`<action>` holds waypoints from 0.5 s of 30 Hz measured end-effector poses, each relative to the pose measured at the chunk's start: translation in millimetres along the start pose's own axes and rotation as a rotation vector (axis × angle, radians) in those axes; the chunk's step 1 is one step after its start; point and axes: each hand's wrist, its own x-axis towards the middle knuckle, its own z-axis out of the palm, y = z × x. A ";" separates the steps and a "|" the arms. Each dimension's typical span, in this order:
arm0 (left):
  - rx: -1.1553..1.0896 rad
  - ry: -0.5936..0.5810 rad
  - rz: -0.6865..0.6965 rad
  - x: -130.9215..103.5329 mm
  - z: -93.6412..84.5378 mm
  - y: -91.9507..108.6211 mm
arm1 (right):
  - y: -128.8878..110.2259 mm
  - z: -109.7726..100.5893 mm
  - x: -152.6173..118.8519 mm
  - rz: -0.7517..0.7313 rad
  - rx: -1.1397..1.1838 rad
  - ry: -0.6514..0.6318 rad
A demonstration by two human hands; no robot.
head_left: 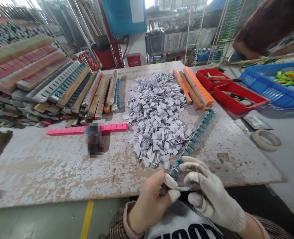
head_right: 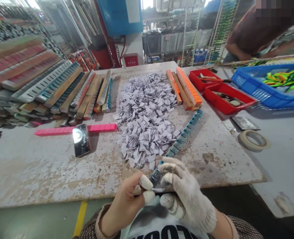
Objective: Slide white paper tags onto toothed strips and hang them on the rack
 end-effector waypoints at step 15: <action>0.386 -0.154 0.400 -14.4 21.9 -4.4 | -13.9 10.6 -18.9 0.491 0.616 0.008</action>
